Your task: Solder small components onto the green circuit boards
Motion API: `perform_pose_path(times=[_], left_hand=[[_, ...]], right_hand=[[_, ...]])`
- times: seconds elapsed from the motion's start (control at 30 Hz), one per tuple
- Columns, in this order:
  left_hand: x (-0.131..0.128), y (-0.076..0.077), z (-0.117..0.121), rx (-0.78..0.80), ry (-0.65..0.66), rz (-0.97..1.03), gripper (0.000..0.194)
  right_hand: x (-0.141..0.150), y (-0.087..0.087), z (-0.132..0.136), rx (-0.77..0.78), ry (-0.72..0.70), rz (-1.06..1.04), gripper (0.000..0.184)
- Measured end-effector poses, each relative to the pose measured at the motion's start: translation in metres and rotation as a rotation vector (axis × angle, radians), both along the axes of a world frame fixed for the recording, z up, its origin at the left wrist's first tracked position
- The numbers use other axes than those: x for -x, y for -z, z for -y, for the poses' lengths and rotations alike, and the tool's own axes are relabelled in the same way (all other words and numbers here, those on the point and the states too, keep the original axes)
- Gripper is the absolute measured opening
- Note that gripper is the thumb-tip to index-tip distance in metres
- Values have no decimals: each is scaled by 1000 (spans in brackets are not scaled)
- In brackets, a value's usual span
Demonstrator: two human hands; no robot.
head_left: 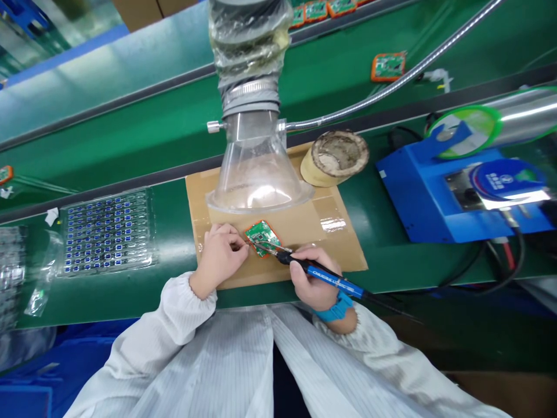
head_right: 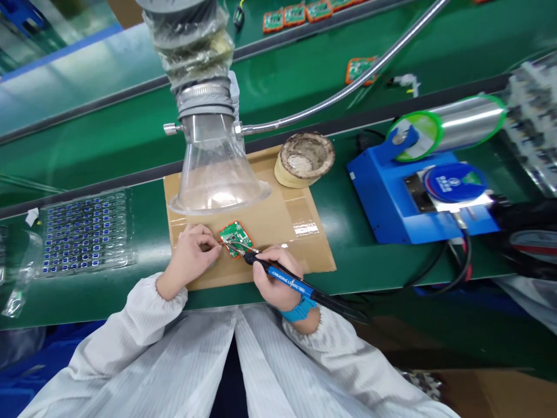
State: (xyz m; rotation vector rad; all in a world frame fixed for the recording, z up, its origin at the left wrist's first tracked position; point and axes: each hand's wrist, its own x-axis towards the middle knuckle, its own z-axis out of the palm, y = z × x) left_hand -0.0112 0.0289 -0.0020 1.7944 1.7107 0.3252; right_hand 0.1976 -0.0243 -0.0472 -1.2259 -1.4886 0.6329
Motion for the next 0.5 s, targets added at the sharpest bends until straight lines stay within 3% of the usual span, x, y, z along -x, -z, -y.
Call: perform_pose_path(times=[0.5], left_hand=[[0, 0, 0, 5, -4, -3, 21]], right_hand=[[-3, 1, 0, 0, -9, -48, 11]])
